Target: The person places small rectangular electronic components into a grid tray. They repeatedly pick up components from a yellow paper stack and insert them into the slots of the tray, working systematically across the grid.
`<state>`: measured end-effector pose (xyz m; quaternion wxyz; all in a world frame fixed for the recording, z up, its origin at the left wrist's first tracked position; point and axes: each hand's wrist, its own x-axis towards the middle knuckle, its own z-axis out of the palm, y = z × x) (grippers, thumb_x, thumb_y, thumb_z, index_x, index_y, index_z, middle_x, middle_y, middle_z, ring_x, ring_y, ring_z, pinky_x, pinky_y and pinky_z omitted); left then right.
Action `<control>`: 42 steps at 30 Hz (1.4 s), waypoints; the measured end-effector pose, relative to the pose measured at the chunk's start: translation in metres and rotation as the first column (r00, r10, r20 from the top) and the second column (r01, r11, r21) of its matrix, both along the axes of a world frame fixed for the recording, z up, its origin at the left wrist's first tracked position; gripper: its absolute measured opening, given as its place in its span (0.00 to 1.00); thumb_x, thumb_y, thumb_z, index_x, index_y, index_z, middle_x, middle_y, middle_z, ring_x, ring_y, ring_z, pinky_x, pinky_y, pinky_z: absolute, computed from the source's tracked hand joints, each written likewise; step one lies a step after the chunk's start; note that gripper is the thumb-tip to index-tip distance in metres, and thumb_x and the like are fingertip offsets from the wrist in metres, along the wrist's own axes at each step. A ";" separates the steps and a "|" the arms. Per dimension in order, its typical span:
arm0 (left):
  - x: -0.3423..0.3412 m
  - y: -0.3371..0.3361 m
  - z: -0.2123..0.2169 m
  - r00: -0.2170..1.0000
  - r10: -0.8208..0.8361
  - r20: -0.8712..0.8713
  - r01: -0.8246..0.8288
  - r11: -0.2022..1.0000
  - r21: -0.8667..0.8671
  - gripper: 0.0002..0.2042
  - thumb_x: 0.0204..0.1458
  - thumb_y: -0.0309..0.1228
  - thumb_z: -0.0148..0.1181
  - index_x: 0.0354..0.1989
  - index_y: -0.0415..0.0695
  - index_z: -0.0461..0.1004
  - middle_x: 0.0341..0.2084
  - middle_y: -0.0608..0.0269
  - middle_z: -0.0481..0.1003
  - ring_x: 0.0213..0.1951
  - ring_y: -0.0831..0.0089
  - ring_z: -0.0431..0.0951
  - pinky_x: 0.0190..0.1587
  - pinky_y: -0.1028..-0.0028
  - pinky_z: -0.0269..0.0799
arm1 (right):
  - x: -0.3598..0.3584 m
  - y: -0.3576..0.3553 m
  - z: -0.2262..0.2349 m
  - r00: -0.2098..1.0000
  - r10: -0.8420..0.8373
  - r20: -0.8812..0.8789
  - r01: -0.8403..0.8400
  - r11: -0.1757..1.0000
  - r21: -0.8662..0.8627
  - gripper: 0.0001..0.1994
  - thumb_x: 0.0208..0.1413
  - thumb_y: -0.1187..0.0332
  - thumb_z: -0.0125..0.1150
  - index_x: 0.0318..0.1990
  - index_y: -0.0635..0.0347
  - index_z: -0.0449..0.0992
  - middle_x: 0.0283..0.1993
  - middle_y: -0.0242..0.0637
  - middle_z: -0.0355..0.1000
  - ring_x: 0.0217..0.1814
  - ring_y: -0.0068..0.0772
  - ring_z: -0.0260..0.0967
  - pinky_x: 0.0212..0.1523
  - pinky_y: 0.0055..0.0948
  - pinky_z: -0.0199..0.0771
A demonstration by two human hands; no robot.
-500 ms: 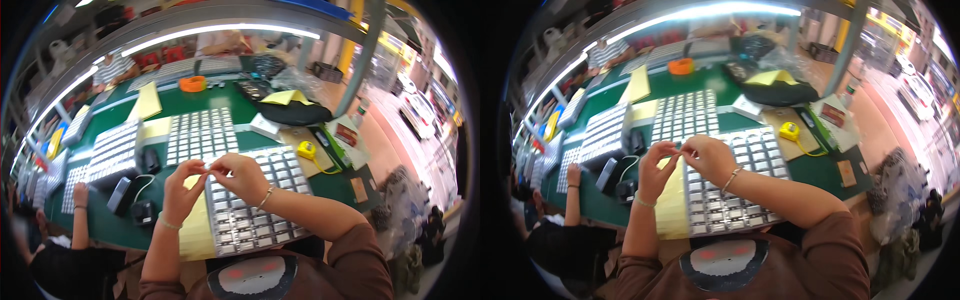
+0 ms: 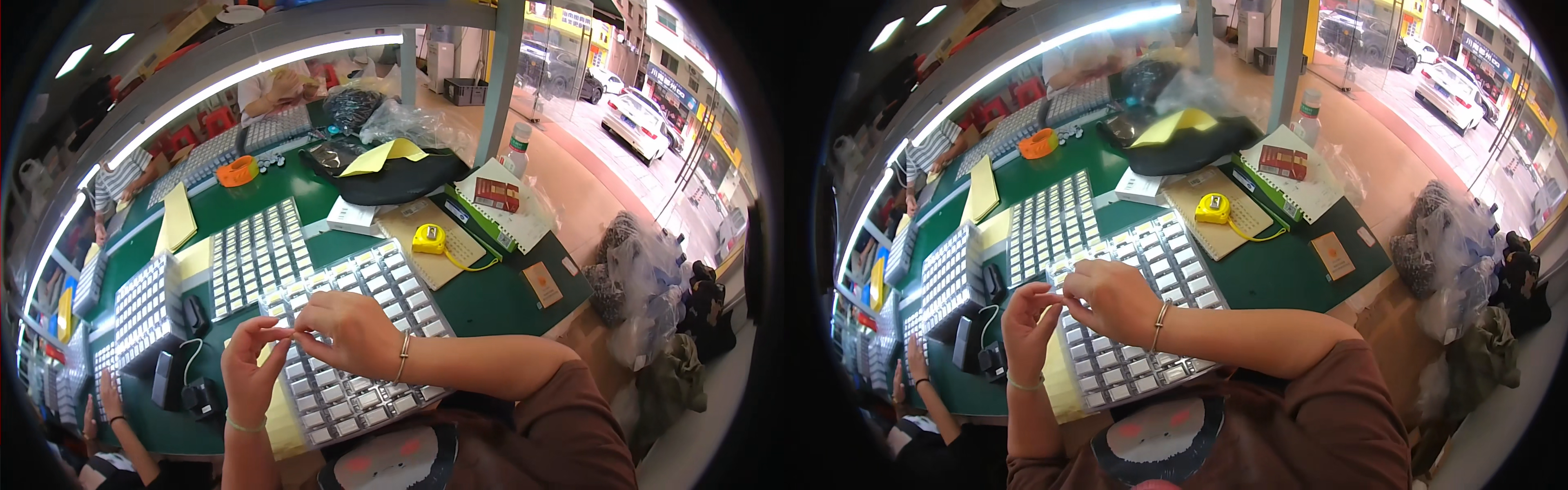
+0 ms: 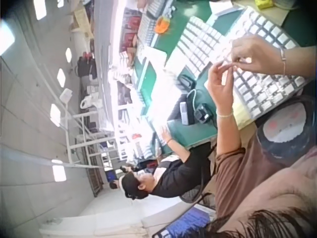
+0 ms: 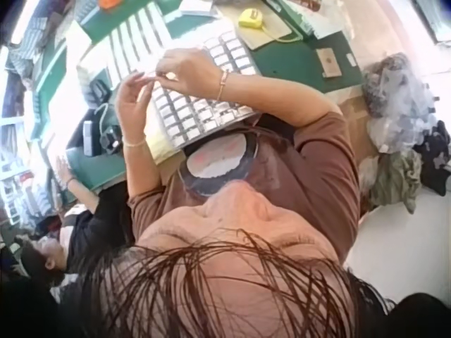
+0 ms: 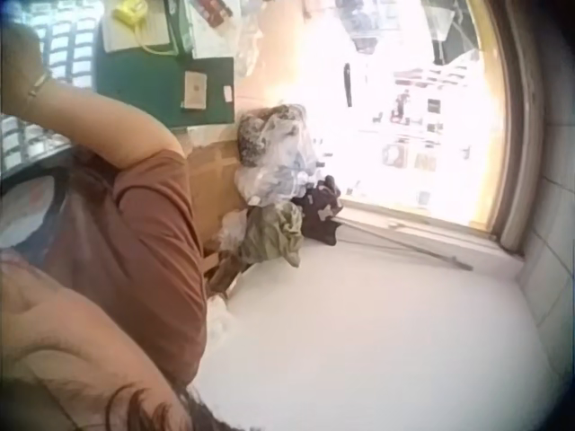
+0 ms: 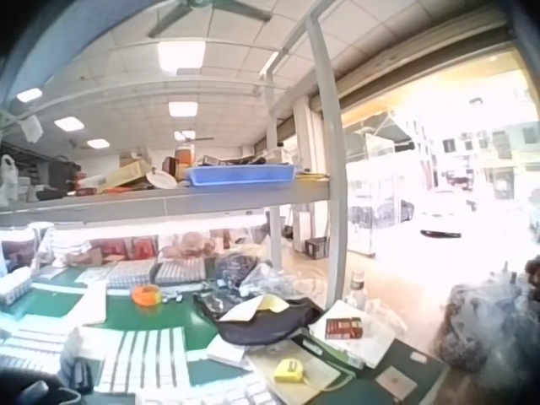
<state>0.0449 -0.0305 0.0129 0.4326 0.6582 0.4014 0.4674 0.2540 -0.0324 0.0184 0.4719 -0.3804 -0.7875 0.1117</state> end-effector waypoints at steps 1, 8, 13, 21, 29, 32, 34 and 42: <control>-0.002 -0.004 0.002 0.999 -0.006 0.045 0.011 0.994 -0.113 0.18 0.55 0.19 0.62 0.55 0.39 0.70 0.40 0.57 0.82 0.45 0.72 0.80 0.51 0.73 0.72 | 0.000 0.000 -0.002 1.000 0.009 -0.023 -0.009 1.000 -0.021 0.04 0.53 0.70 0.66 0.32 0.58 0.77 0.31 0.37 0.73 0.34 0.40 0.73 0.34 0.37 0.72; 0.008 0.029 0.006 0.932 -0.323 0.164 0.354 0.909 -0.221 0.25 0.61 0.20 0.54 0.67 0.37 0.58 0.58 0.51 0.72 0.61 0.67 0.71 0.63 0.69 0.65 | 0.030 0.017 -0.012 0.987 -0.140 -0.081 0.101 0.926 -0.365 0.06 0.58 0.70 0.64 0.36 0.65 0.79 0.31 0.39 0.76 0.30 0.29 0.74 0.33 0.27 0.73; -0.019 0.054 -0.015 0.988 -0.102 -0.114 0.106 0.994 0.027 0.22 0.62 0.22 0.51 0.65 0.36 0.61 0.60 0.52 0.71 0.64 0.66 0.67 0.66 0.68 0.62 | 0.035 0.043 -0.020 0.974 -0.139 -0.181 0.009 0.815 -0.579 0.09 0.57 0.68 0.65 0.35 0.67 0.79 0.28 0.37 0.78 0.26 0.24 0.74 0.29 0.25 0.72; -0.017 0.070 -0.036 0.973 -0.024 -0.229 0.055 0.990 0.132 0.22 0.57 0.23 0.56 0.62 0.39 0.67 0.52 0.57 0.78 0.57 0.68 0.75 0.62 0.69 0.66 | -0.001 0.087 -0.020 0.978 -0.161 -0.134 -0.022 0.554 -0.832 0.13 0.52 0.62 0.69 0.31 0.66 0.80 0.28 0.36 0.78 0.26 0.26 0.78 0.24 0.22 0.77; -0.011 0.069 -0.052 0.965 0.053 -0.258 0.001 0.979 0.204 0.19 0.55 0.24 0.58 0.56 0.40 0.73 0.50 0.55 0.79 0.53 0.64 0.78 0.59 0.68 0.69 | -0.009 0.105 -0.017 0.978 -0.207 -0.029 0.061 0.414 -0.908 0.11 0.46 0.66 0.68 0.31 0.68 0.79 0.28 0.41 0.78 0.24 0.29 0.78 0.22 0.23 0.76; -0.008 0.069 -0.052 0.962 0.069 -0.263 -0.009 0.975 0.223 0.17 0.55 0.24 0.58 0.54 0.39 0.74 0.49 0.54 0.79 0.53 0.63 0.78 0.58 0.68 0.71 | -0.013 0.102 -0.015 0.972 -0.235 -0.018 0.083 0.411 -0.908 0.12 0.47 0.67 0.67 0.32 0.69 0.79 0.28 0.41 0.78 0.23 0.30 0.78 0.22 0.24 0.76; -0.009 0.069 -0.054 0.964 0.067 -0.259 -0.009 0.976 0.219 0.17 0.55 0.24 0.58 0.53 0.39 0.75 0.49 0.53 0.79 0.52 0.62 0.78 0.57 0.67 0.71 | -0.014 0.101 -0.015 0.971 -0.237 -0.017 0.085 0.410 -0.908 0.12 0.46 0.67 0.67 0.32 0.69 0.78 0.28 0.41 0.78 0.23 0.30 0.78 0.22 0.24 0.76; -0.009 0.069 -0.058 0.947 0.111 -0.303 -0.013 0.952 0.307 0.16 0.54 0.24 0.58 0.53 0.41 0.75 0.46 0.52 0.78 0.48 0.58 0.79 0.53 0.66 0.72 | -0.016 0.103 -0.024 0.972 -0.233 0.034 0.137 0.444 -0.886 0.14 0.49 0.62 0.71 0.34 0.67 0.81 0.30 0.40 0.79 0.24 0.28 0.77 0.23 0.23 0.76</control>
